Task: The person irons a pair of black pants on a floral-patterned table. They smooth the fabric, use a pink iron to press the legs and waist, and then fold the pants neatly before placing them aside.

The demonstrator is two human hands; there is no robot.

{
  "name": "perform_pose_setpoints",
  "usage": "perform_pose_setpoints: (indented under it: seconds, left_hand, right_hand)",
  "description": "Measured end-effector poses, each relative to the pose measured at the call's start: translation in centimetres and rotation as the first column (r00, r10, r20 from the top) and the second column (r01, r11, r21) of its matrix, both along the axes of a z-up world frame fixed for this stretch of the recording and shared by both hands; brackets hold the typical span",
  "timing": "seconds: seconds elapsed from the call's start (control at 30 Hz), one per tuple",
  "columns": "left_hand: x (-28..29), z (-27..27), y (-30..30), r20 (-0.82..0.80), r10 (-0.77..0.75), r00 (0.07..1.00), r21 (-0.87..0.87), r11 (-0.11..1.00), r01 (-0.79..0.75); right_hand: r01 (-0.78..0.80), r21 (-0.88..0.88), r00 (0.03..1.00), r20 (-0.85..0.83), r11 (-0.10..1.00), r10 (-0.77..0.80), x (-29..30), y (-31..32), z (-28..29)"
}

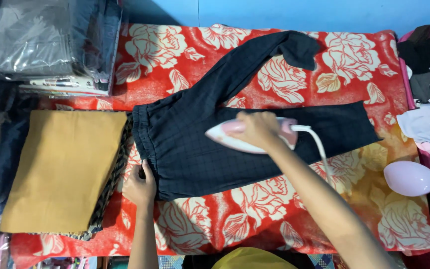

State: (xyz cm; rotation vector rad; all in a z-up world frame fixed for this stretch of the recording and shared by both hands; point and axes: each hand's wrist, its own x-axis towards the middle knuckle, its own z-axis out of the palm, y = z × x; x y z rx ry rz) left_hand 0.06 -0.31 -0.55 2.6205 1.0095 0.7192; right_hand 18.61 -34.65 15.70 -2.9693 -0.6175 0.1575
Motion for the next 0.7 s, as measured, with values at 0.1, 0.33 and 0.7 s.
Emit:
perform_pose_setpoints:
  seconds: [0.1,0.33,0.7]
  left_hand:
    - [-0.1,0.2,0.1,-0.014,-0.019,1.000,-0.004,1.000,0.019]
    - [-0.3,0.3,0.4,-0.022,-0.034,0.999,0.011,0.999,0.035]
    - [0.0,1.8,-0.4,-0.082,-0.008,0.997,-0.077,0.997,0.001]
  right_hand:
    - [-0.138,0.078,0.990,0.013,0.987,0.137,-2.3,3.8,-1.7]
    - [-0.123,0.056,0.991,0.057,0.991,0.120,-1.6,0.6,-1.6]
    - [0.772,-0.241,0.621,0.091,0.588,-0.778,-0.7,-27.2,-1.0]
